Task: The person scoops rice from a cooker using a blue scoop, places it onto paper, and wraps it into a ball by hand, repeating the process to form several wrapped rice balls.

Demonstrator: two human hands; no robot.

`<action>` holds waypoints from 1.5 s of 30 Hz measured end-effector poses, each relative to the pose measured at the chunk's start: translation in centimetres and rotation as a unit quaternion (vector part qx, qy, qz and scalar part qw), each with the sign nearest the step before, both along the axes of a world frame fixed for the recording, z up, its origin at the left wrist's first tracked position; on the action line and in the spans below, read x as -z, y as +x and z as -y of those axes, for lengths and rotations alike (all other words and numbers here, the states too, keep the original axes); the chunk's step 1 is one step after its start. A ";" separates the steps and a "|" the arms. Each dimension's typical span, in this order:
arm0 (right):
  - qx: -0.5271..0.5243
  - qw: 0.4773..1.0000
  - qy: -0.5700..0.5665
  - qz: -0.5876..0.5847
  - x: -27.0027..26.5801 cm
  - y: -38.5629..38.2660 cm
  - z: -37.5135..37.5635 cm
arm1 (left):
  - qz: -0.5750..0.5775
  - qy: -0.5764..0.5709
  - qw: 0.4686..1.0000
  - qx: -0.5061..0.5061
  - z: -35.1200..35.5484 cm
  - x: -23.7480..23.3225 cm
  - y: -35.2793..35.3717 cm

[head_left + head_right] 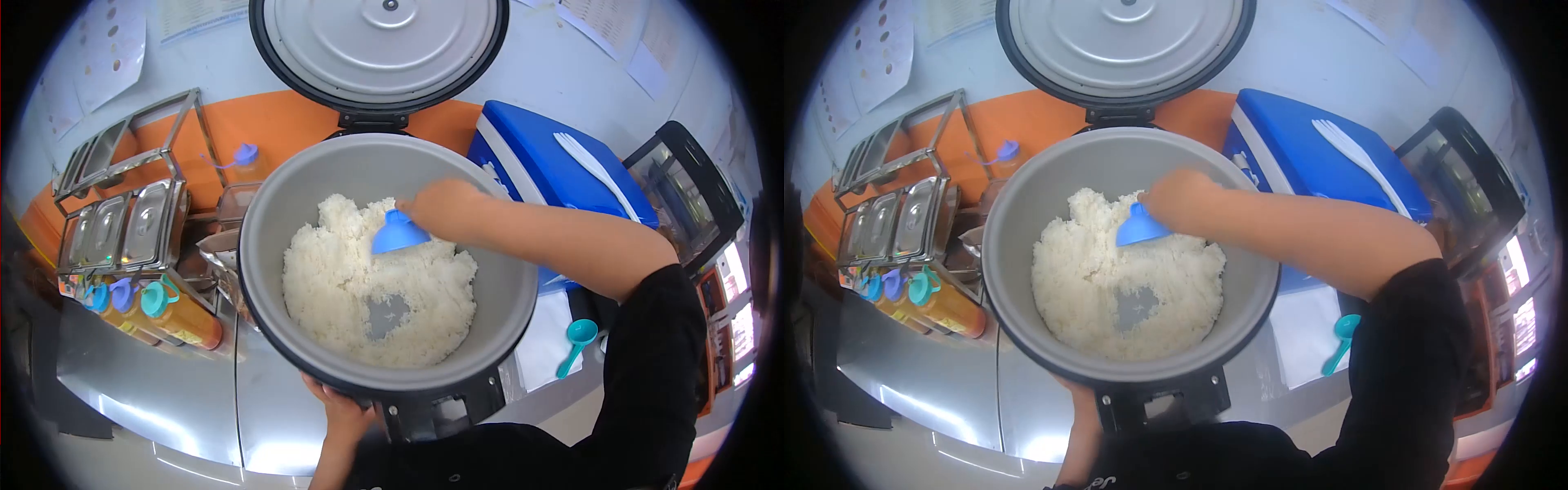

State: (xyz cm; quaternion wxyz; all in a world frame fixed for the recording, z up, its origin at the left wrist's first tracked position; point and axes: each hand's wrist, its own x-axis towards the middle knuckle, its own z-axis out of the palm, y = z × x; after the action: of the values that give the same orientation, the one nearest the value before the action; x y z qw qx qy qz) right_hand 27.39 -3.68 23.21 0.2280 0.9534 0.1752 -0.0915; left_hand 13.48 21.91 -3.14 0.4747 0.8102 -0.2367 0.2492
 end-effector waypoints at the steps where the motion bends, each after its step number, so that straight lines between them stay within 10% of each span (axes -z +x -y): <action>1: -0.021 0.998 -0.054 0.001 0.8 0.4 -0.5 | -0.100 -0.018 0.993 0.058 -0.7 1.9 -0.6; 2: -0.018 0.998 -0.057 -0.010 1.2 0.8 -0.8 | -0.202 -0.036 0.972 0.116 -0.9 3.1 -1.1; 3: 0.009 0.998 -0.044 -0.052 1.2 1.0 -1.2 | -0.058 0.230 0.968 0.088 -1.4 -0.3 -1.3; 11: -0.063 0.977 -0.053 -0.197 -0.1 1.0 -3.7 | -0.079 0.179 0.966 0.171 -0.9 4.3 -1.3; 16: -0.101 0.990 0.090 0.033 -1.1 5.9 -2.9 | -0.083 0.159 0.969 0.168 -0.9 4.2 -1.2; 28: -0.097 0.984 -0.041 -0.145 -2.5 4.2 -5.0 | -0.090 0.146 0.971 0.165 -0.5 4.1 -1.1; 34: -0.164 0.985 0.042 0.036 2.3 5.8 -4.8 | -0.089 0.139 0.973 0.162 -0.6 3.9 -1.4; 42: -0.182 0.956 -0.045 -0.227 -0.9 3.3 -7.2 | -0.089 0.137 0.973 0.164 -0.3 4.0 -1.3; 45: -0.139 0.984 0.030 -0.110 -1.4 4.3 -4.4 | -0.091 0.133 0.973 0.164 -0.6 4.0 -1.3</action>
State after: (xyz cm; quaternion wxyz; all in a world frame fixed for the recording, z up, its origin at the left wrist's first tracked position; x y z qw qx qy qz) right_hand 31.71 0.68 24.64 0.1888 0.9101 0.3332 -0.1581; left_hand 12.22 22.46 -7.09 0.4166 0.8356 -0.3533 0.0591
